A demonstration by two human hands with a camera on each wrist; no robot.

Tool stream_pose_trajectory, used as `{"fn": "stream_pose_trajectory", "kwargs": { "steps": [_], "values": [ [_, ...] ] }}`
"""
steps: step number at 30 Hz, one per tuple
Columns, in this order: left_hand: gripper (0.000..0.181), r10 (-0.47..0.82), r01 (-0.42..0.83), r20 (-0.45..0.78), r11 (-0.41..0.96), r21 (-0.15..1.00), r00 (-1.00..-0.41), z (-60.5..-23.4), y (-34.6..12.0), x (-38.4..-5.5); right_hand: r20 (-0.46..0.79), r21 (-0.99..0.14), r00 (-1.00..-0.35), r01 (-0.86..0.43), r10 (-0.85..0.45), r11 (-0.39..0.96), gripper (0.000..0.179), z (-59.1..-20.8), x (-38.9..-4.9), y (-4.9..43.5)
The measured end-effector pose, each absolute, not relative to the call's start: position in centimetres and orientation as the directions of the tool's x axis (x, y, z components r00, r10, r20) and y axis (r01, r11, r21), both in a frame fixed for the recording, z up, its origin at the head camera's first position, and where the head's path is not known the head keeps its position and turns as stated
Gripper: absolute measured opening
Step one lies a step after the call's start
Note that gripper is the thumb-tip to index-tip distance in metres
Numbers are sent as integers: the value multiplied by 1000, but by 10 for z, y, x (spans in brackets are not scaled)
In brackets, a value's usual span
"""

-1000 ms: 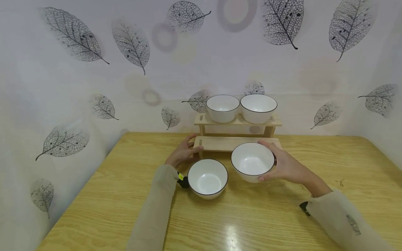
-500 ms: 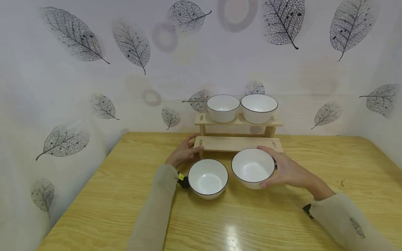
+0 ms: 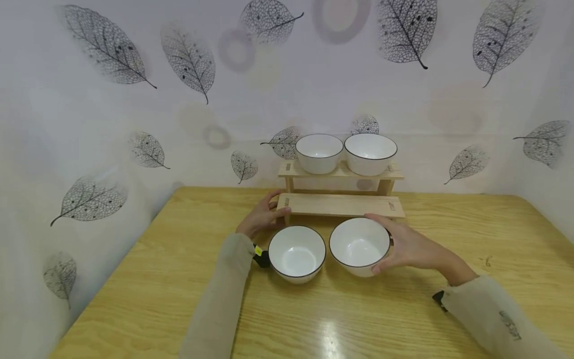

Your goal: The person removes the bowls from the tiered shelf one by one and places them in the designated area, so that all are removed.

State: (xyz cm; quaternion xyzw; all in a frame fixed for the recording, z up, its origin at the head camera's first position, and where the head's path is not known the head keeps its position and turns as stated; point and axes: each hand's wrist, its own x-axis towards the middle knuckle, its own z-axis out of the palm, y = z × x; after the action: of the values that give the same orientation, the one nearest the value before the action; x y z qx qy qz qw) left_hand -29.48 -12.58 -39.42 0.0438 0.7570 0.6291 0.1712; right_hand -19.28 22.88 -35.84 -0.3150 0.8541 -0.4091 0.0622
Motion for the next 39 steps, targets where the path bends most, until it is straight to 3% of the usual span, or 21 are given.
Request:
{"fn": "stream_pose_trajectory", "kwargs": {
  "steps": [15, 24, 39],
  "values": [
    [69, 279, -153, -212, 220, 963, -936, -393, -124, -296, 62, -821, -738, -420, -672, 386, 107, -364, -192, 232],
    [68, 286, -152, -210, 213, 965, -935, -395, -126, -296, 18, -867, -626, -397, -780, 299, 108, -368, -192, 236],
    [68, 277, -152, -209, 211, 966, -938, -395, -126, -295, -39, -876, -634, -350, -772, 332, 115, -364, -193, 238]
  ]
}}
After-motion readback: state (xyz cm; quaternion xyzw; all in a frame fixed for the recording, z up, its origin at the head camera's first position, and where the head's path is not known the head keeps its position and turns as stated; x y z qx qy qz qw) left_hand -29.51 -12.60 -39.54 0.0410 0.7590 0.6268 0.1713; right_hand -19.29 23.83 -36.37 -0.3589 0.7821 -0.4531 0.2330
